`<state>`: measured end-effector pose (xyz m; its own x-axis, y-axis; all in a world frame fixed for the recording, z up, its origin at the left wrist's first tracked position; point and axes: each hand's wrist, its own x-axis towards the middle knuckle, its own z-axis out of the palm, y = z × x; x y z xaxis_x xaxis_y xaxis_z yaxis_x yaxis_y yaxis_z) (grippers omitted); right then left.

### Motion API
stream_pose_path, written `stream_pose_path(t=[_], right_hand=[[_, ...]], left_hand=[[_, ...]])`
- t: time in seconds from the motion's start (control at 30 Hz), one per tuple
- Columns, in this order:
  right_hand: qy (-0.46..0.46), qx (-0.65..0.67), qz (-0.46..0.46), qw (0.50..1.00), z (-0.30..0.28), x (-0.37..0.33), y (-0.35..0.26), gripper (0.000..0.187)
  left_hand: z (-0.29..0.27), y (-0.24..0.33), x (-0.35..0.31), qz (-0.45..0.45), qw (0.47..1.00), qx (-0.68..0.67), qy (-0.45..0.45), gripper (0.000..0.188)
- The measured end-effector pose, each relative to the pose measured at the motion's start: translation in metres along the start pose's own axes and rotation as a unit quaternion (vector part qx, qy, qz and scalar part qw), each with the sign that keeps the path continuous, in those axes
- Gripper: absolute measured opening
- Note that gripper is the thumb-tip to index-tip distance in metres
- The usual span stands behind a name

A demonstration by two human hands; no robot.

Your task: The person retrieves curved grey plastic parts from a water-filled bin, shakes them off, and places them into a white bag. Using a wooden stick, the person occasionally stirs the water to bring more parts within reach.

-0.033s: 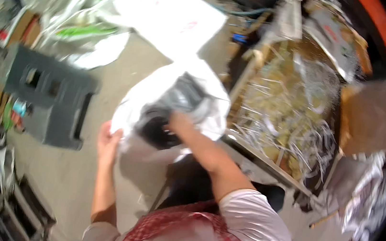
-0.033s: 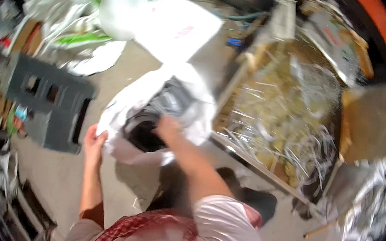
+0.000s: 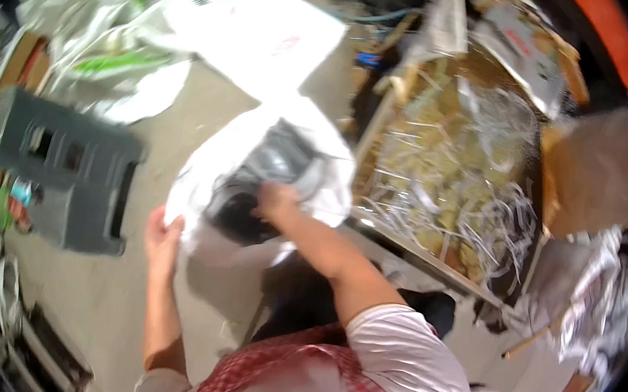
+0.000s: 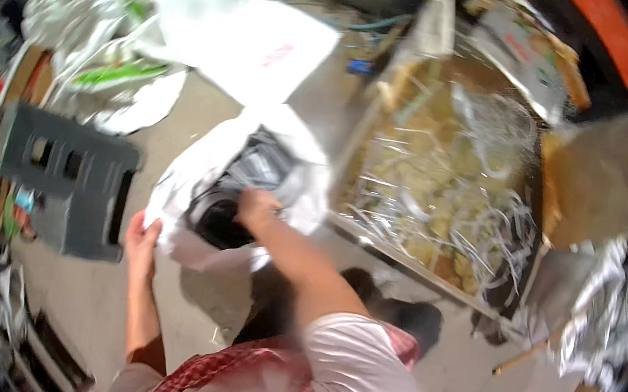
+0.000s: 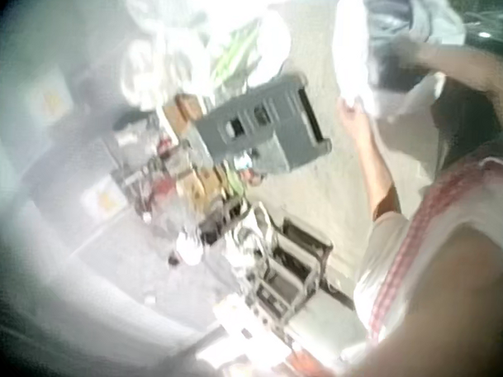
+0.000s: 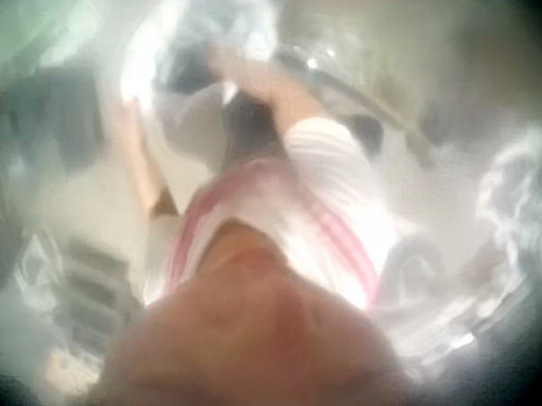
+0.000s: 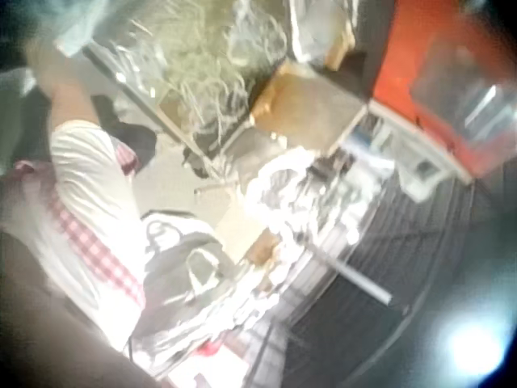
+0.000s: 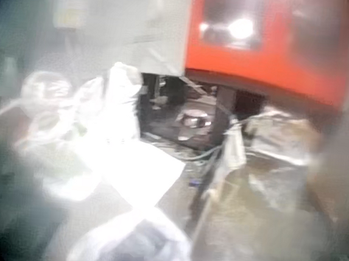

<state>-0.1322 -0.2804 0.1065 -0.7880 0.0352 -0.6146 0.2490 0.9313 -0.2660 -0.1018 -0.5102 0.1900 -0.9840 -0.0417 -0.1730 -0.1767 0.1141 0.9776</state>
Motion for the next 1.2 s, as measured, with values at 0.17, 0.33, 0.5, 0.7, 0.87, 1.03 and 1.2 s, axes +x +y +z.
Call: stream_pose_path(t=[0.17, 0.33, 0.5, 0.7, 0.87, 1.03, 1.2], right_hand=[[0.266, 0.115, -0.214, 0.933, -0.009, -0.01, 0.02, 0.041], [0.29, 0.186, -0.083, 0.935, -0.111, -0.149, 0.102, 0.032], [0.331, 0.202, 0.075, 0.919, -0.034, -0.148, 0.261, 0.035], [0.283, 0.19, 0.209, 0.917, 0.019, -0.208, 0.347, 0.035], [0.306, 0.173, 0.201, 0.914, 0.057, -0.217, 0.391, 0.033], [0.286, 0.207, 0.178, 0.919, 0.036, -0.203, 0.377, 0.032], [0.295, 0.111, 0.192, 0.929, 0.046, -0.156, 0.403, 0.022]], left_hand=[[-0.013, 0.045, -0.02, 0.332, 0.9, 0.255, 0.119, 0.031], [0.026, 0.185, -0.128, 0.6, 0.795, 0.095, -0.004, 0.024], [0.096, 0.218, -0.181, 0.656, 0.713, -0.008, -0.247, 0.018], [0.141, 0.235, -0.212, 0.653, 0.672, -0.063, -0.343, 0.012], [0.166, 0.241, -0.224, 0.654, 0.655, -0.094, -0.367, 0.007], [0.186, 0.246, -0.215, 0.669, 0.665, -0.084, -0.322, 0.004], [0.29, 0.165, -0.174, 0.502, 0.791, 0.097, -0.335, 0.008]])
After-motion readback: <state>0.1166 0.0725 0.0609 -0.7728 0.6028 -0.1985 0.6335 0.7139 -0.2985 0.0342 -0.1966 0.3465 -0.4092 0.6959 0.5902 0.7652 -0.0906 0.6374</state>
